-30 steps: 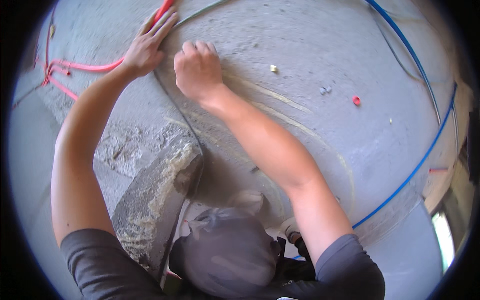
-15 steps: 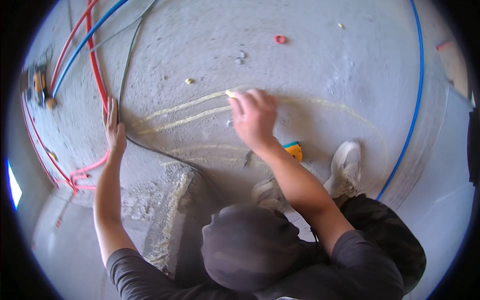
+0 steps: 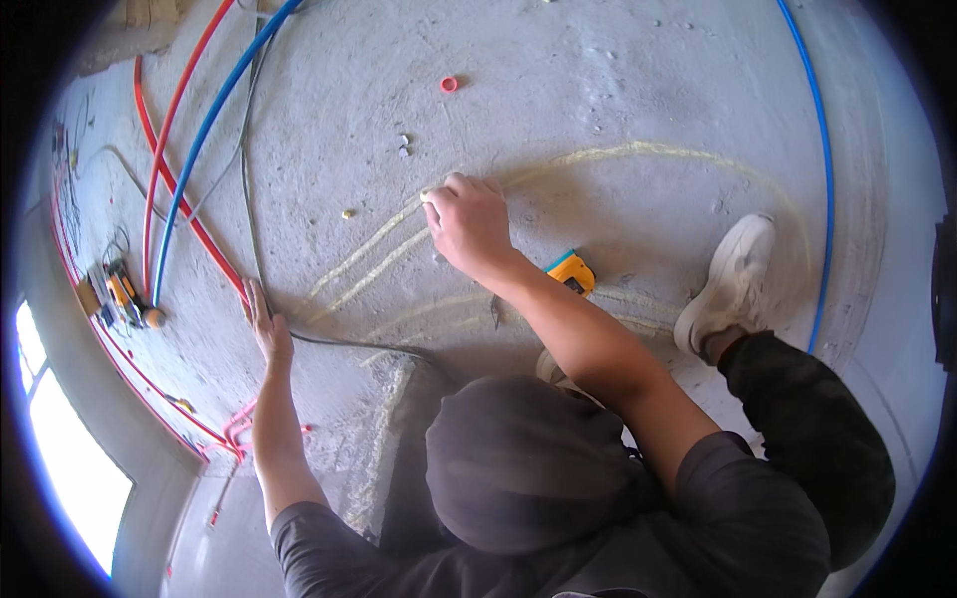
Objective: The person walks around a construction site, picks up a blue pipe, and marks the floor with chalk along the pipe's path. The person then uses a tool to cut the pipe and continues to mark the floor.
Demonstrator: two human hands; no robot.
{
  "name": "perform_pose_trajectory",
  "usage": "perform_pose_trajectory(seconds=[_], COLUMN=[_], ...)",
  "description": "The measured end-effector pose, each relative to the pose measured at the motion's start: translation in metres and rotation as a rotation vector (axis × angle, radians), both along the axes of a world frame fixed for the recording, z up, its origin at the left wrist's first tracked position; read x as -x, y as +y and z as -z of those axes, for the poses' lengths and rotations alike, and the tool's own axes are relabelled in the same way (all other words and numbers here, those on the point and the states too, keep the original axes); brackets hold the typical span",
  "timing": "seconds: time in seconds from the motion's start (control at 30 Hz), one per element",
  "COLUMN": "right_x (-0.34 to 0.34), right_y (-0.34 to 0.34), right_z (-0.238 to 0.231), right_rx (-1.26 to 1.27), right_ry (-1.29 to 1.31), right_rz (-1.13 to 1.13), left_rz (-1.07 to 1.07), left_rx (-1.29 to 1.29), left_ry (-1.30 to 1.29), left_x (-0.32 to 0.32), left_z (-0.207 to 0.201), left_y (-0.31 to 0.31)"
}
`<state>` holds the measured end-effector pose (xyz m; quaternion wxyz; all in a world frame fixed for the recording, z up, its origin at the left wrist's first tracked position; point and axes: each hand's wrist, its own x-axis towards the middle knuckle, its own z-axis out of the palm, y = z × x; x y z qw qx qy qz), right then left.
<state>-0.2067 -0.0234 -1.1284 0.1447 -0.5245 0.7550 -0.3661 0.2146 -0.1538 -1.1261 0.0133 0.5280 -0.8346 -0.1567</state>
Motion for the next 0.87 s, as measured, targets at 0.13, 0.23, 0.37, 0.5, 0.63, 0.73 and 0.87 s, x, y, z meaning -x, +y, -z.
perform_pose_trajectory(seconds=[0.13, 0.23, 0.37, 0.5, 0.63, 0.73, 0.87], right_x=[0.055, 0.083, 0.026, 0.022, 0.092, 0.115, 0.069], right_y=[0.027, 0.030, 0.020, 0.006, 0.034, 0.047, 0.027], right_z=[0.002, -0.009, -0.008, 0.016, 0.010, 0.003, 0.013], right_rx=[-0.090, 0.108, -0.001, -0.030, -0.183, -0.110, -0.076], right_ry=[-0.097, -0.069, -0.067, 0.030, 0.038, 0.027, -0.042], right_rz=[0.280, 0.322, 0.039, -0.034, 0.256, 0.359, 0.163], left_rz=[-0.059, 0.152, 0.178, 0.164, 0.130, 0.106, 0.153], left_rx=[-0.080, 0.260, 0.382, 0.410, 0.490, 0.501, 0.469], left_ry=[-0.242, -0.084, 0.206, 0.349, 0.268, 0.208, 0.211], left_x=[-0.011, 0.079, 0.251, 0.380, 0.396, 0.400, 0.398], left_z=[-0.014, -0.029, -0.002, 0.036, 0.048, 0.046, 0.054], left_y=[-0.016, -0.047, -0.093, -0.112, -0.103, -0.106, -0.116])
